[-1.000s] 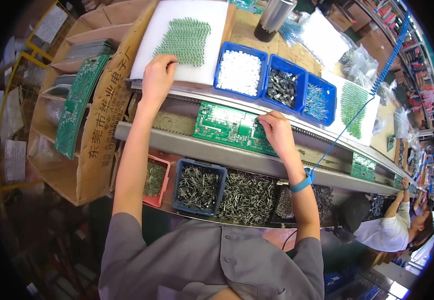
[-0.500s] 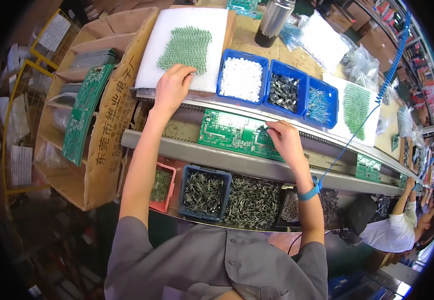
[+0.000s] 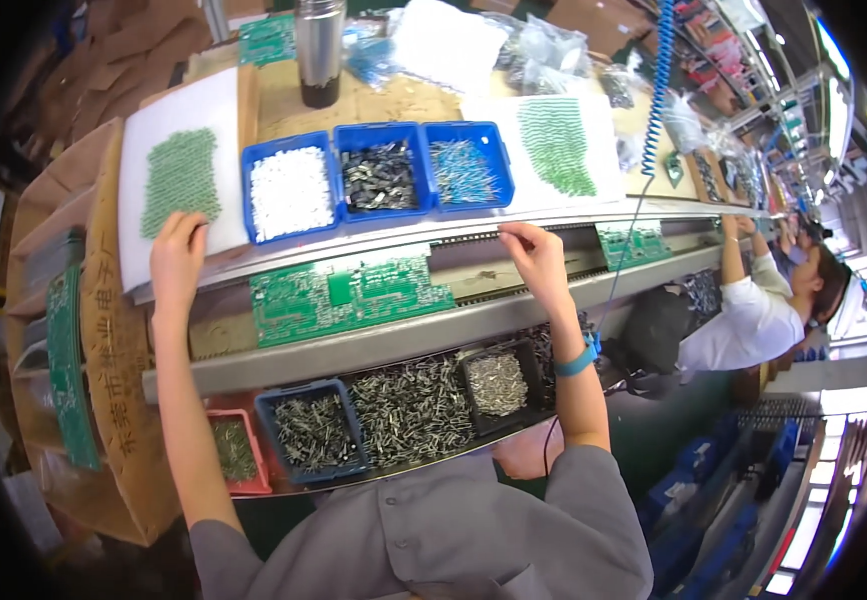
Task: The person assembles electronic components onto a printed circuit board by hand, taking components from bins and placing them onto the board on a conveyor belt.
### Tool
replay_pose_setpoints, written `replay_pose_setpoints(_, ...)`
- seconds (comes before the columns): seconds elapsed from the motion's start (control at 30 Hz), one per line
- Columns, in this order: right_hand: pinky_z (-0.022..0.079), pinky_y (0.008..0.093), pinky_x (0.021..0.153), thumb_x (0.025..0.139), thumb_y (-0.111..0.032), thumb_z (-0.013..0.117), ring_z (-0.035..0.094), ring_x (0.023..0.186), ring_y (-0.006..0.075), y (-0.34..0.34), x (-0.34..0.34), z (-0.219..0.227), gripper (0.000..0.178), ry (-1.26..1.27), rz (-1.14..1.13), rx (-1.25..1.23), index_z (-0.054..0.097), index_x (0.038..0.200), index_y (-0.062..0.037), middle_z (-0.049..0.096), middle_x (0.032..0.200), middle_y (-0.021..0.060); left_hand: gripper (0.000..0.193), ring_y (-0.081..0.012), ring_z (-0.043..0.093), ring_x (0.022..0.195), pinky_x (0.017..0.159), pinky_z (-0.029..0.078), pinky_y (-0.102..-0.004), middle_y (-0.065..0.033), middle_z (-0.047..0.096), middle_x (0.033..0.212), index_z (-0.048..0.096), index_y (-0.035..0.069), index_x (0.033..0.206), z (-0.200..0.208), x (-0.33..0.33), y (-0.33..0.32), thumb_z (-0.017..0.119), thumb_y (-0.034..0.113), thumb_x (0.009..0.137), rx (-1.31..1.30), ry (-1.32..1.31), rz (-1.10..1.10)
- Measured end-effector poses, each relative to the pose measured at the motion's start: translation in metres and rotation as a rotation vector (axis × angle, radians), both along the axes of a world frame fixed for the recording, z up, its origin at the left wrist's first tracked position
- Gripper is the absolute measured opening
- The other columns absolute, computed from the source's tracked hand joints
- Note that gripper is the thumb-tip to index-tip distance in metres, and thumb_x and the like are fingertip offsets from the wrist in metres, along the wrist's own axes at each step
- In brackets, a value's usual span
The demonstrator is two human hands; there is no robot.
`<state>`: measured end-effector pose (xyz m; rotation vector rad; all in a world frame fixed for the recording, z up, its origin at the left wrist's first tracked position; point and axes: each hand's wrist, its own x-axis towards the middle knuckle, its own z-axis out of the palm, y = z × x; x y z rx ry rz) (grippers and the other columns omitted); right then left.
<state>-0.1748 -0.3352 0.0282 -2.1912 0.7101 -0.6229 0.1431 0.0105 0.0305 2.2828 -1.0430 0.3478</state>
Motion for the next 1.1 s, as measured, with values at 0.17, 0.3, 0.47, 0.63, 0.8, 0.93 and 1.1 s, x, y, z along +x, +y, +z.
replay_pose_setpoints(0.17, 0.050, 0.0360, 0.062, 0.085, -0.011, 0.062, 0.064, 0.066, 0.0295, -0.062, -0.010, -0.023, 0.013, 0.013, -0.339, -0.393, 0.068, 0.091, -0.0016, 0.066, 0.075, 0.0168, 0.009, -0.0239, 0.057, 0.070, 0.065, 0.046, -0.0326, -0.0120, 0.057, 0.083, 0.060, -0.002, 0.093, 0.008, -0.012, -0.005, 0.058, -0.002, 0.084, -0.090, 0.100, 0.012)
replay_pose_setpoints(0.3, 0.050, 0.0431, 0.068, 0.084, -0.013, 0.061, 0.063, 0.081, 0.0343, -0.090, -0.010, -0.025, 0.017, 0.223, -0.481, -0.638, 0.067, 0.098, -0.0061, 0.064, 0.087, 0.0156, 0.008, -0.0176, 0.054, 0.066, 0.060, 0.044, -0.0276, -0.0093, 0.058, 0.081, 0.061, -0.001, 0.090, 0.019, -0.041, -0.002, 0.060, -0.002, 0.082, -0.138, 0.193, -0.007)
replay_pose_setpoints(0.47, 0.051, 0.0435, 0.071, 0.084, -0.011, 0.059, 0.063, 0.083, 0.0348, -0.105, -0.005, -0.031, 0.020, 0.393, -0.453, -0.766, 0.065, 0.101, -0.0039, 0.064, 0.089, 0.0176, 0.005, -0.0118, 0.056, 0.065, 0.059, 0.045, -0.0228, -0.0060, 0.061, 0.077, 0.063, -0.001, 0.084, 0.018, -0.097, -0.017, 0.064, -0.002, 0.079, -0.178, 0.429, -0.150)
replay_pose_setpoints(0.63, 0.051, 0.0449, 0.073, 0.085, -0.015, 0.058, 0.063, 0.084, 0.0355, -0.117, -0.007, -0.037, 0.020, 0.429, -0.425, -0.734, 0.065, 0.102, -0.0064, 0.065, 0.092, 0.0169, 0.006, -0.0188, 0.060, 0.065, 0.059, 0.048, -0.0282, -0.0102, 0.061, 0.078, 0.065, 0.000, 0.085, 0.002, -0.134, -0.036, 0.063, 0.001, 0.079, -0.162, 0.551, -0.338)
replay_pose_setpoints(0.8, 0.049, 0.0473, 0.069, 0.083, -0.016, 0.058, 0.063, 0.079, 0.0366, -0.132, -0.007, -0.030, 0.012, 0.512, -0.369, -0.737, 0.061, 0.089, -0.0057, 0.065, 0.081, 0.0177, 0.007, -0.0186, 0.059, 0.065, 0.060, 0.048, -0.0287, -0.0091, 0.059, 0.077, 0.063, -0.002, 0.086, -0.018, -0.144, -0.054, 0.065, 0.002, 0.080, -0.095, 0.562, -0.418)
replay_pose_setpoints(0.93, 0.049, 0.0477, 0.068, 0.084, -0.014, 0.056, 0.063, 0.076, 0.0369, -0.142, -0.007, -0.035, 0.010, 0.488, -0.303, -0.801, 0.060, 0.084, -0.0053, 0.064, 0.077, 0.0184, 0.006, -0.0204, 0.060, 0.067, 0.060, 0.048, -0.0306, -0.0098, 0.058, 0.077, 0.063, -0.002, 0.085, -0.028, -0.145, -0.057, 0.064, 0.002, 0.080, -0.059, 0.521, -0.418)
replay_pose_setpoints(1.1, 0.048, 0.0480, 0.065, 0.085, -0.014, 0.056, 0.062, 0.071, 0.0380, -0.137, -0.009, -0.036, 0.011, 0.361, -0.331, -0.799, 0.058, 0.080, -0.0047, 0.063, 0.072, 0.0190, 0.006, -0.0275, 0.060, 0.068, 0.060, 0.048, -0.0356, -0.0124, 0.059, 0.077, 0.063, -0.001, 0.084, -0.038, -0.143, -0.059, 0.064, 0.003, 0.080, -0.075, 0.378, -0.428)
